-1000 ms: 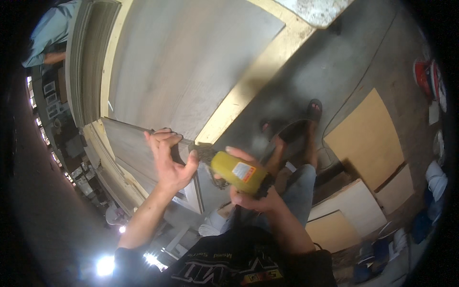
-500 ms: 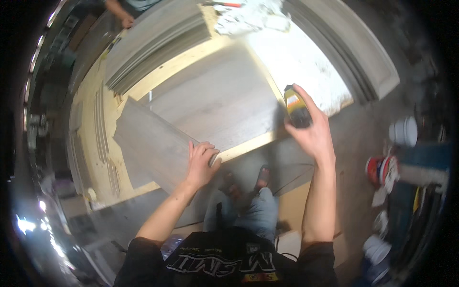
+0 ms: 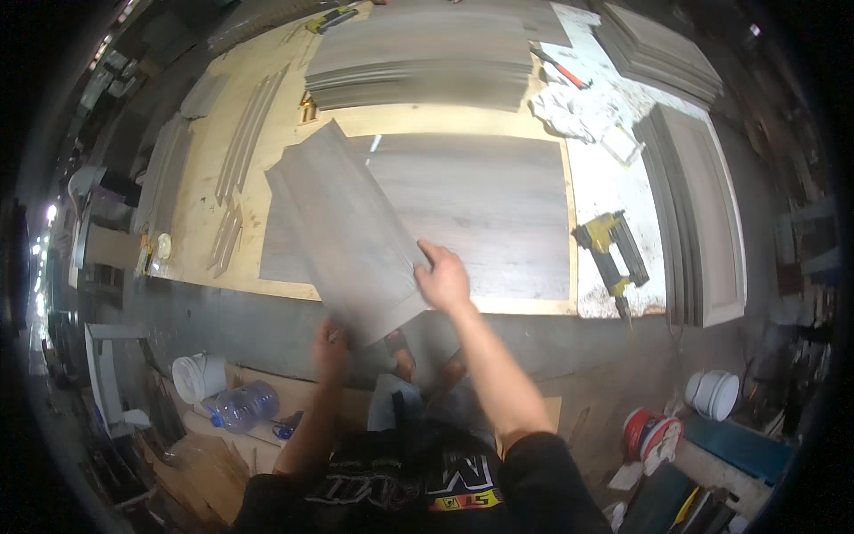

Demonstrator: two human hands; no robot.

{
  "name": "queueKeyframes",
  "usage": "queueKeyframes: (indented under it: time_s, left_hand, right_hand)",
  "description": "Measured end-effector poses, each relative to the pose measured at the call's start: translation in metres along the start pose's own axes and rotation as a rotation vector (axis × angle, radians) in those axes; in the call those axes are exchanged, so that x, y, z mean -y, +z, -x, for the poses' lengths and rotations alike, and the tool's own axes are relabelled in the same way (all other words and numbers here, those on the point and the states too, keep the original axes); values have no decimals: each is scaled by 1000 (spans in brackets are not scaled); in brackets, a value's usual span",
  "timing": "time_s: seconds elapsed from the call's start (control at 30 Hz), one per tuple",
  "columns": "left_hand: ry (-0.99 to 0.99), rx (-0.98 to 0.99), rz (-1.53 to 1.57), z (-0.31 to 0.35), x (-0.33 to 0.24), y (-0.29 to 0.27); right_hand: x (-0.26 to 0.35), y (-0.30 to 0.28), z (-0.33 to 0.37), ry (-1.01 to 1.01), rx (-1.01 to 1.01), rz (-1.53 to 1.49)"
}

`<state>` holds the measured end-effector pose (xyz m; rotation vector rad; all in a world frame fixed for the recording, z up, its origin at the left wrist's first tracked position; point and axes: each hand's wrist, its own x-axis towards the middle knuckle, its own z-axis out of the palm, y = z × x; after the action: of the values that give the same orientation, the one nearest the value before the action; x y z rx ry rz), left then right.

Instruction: Assembling wooden furniture panels using a pneumatic nail gun and adhesive.

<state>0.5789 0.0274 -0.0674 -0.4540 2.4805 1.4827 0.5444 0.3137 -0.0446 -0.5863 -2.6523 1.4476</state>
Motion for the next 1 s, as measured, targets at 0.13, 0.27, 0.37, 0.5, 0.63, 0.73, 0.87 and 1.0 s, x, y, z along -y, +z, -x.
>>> queueKeyframes:
  time_s: [0.13, 0.27, 0.37, 0.5, 0.63, 0.73, 0.87, 1.0]
  left_hand:
    - [5, -88, -86, 20, -9, -3]
    - [-9, 112, 8, 49, 9, -16]
    - [81, 156, 20, 59, 47, -12]
    - [79, 303, 244, 38, 59, -25]
    - [178, 31, -446, -21, 59, -47]
    - [-28, -169, 358, -33, 81, -47]
    - [-16, 95, 300, -2, 46, -41]
    - [44, -89, 207, -8, 15, -45]
  right_hand:
    - [0, 16, 41, -103, -140, 39]
    - [-9, -4, 97, 0, -76, 44]
    - [-25, -9, 139, 186, -151, -86]
    - [-33, -14, 170, 521, -38, -273]
    - [-53, 27, 192, 628, 246, -484]
    - [1, 43, 175, 465, 550, -388]
    - [30, 30, 131, 130, 573, -175]
    - [20, -43, 56, 122, 103, -138]
